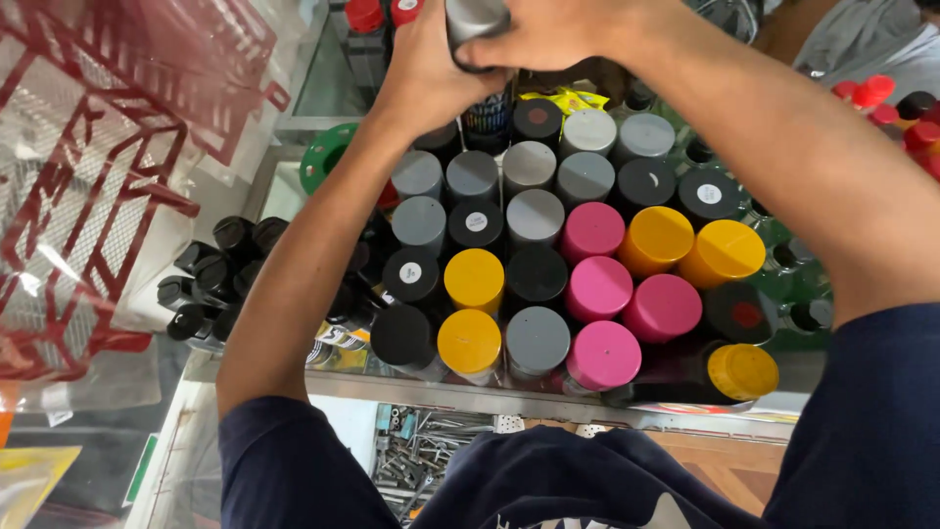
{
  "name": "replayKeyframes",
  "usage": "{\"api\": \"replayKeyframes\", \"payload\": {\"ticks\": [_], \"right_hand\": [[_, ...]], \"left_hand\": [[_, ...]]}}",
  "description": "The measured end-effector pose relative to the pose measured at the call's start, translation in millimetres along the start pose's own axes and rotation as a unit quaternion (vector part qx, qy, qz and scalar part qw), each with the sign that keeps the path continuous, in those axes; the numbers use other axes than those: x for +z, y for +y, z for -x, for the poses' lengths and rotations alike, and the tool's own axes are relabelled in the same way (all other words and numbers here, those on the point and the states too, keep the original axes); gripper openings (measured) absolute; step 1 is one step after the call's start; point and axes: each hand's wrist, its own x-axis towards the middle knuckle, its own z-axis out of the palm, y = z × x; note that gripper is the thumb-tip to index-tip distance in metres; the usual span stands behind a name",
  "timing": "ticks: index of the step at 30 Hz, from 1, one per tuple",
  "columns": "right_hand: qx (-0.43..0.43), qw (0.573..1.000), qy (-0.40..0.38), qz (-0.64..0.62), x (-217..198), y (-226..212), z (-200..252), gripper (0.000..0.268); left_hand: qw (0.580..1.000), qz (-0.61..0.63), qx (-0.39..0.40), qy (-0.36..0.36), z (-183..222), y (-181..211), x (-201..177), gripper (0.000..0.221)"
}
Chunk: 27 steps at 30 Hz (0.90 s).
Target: Wiping down and cleaning various spray paint cans on a shelf in a shop.
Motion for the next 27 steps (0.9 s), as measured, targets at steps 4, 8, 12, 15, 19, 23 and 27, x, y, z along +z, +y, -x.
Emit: {"api": "replayKeyframes", "payload": {"ticks": [4, 8, 12, 15, 19, 23, 27], "right_hand": [[-0.024, 1.0, -0.005, 0.02, -16.6, -36.1, 7.5, 0.038], [0.01, 0.996, -0.069, 0.047, -7.6, -31.1, 2.0, 0.057], [0.087, 0.982, -0.161, 0.041, -16.9, -51.5, 0.8, 0.061], [0.057, 0.985, -0.154, 0.057, -8.3, -41.1, -2.3, 0.061], [0.112, 0.97, -0.209, 0.048, -8.6, -55.3, -2.8, 0.058], [0.056, 0.977, -0.188, 0.079, 6.9, -42.6, -2.3, 0.054], [0.003, 0.983, -0.172, 0.063, 19.4, -29.1, -1.8, 0.052]], "left_hand": [[1.0, -0.005, -0.022, -0.008, 13.0, -16.9, 13.9, 0.06], [0.995, -0.023, -0.084, -0.049, 27.5, -34.5, 23.9, 0.072], [0.966, -0.077, -0.211, -0.129, 35.5, -31.4, 23.8, 0.081], [0.974, -0.088, -0.165, -0.13, 43.3, -44.8, 31.6, 0.076], [0.971, -0.078, -0.158, -0.16, 46.4, -59.1, 38.5, 0.075], [0.954, -0.139, -0.178, -0.198, 46.0, -67.9, 40.2, 0.077], [0.927, -0.149, -0.225, -0.259, 46.1, -62.8, 34.4, 0.084]]}}
